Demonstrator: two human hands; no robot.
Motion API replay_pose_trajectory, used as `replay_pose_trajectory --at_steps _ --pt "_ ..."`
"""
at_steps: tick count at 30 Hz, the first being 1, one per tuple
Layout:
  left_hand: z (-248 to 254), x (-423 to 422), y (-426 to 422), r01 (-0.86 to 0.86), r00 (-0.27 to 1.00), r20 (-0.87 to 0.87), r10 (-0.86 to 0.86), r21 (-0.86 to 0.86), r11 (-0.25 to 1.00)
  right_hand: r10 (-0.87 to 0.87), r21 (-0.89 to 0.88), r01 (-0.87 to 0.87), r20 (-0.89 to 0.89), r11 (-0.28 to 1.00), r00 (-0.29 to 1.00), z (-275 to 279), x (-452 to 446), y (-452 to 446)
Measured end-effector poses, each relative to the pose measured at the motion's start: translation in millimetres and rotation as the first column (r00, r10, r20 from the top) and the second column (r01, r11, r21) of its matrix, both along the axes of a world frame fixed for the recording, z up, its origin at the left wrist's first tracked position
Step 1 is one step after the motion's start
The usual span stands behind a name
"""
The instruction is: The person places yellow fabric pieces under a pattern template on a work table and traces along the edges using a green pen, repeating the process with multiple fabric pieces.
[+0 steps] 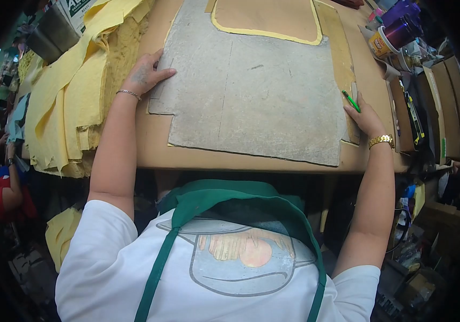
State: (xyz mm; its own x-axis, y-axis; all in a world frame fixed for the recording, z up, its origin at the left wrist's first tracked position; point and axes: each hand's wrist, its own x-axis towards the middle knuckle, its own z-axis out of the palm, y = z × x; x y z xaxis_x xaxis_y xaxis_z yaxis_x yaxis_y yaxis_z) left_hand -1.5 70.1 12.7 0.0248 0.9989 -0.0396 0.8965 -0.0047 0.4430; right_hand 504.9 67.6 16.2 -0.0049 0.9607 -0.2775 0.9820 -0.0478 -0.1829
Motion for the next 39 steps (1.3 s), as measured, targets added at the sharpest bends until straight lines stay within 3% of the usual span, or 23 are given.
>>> replay_pose_trajectory --at_steps 8,14,35,39 --pt "-3 -5 5 0.045 0.999 0.026 -0.046 0.025 0.999 -0.007 -0.001 0.007 -0.035 1.000 0.999 -1 0 -1" --pt "-11 -9 -3 0.041 0.983 0.172 -0.063 0.130 0.991 0.014 0.020 -0.013 -0.046 1.000 0.999 -5 5 1" --pt "11 0 2 0.021 0.996 0.085 -0.012 -0.103 0.995 0.003 0.017 -0.002 -0.010 1.000 1.000 -2 1 -1" --pt "5 -2 4 0.029 0.999 0.029 -0.027 -0.063 0.998 -0.015 0.001 0.015 -0.014 1.000 1.000 2 -2 -2"
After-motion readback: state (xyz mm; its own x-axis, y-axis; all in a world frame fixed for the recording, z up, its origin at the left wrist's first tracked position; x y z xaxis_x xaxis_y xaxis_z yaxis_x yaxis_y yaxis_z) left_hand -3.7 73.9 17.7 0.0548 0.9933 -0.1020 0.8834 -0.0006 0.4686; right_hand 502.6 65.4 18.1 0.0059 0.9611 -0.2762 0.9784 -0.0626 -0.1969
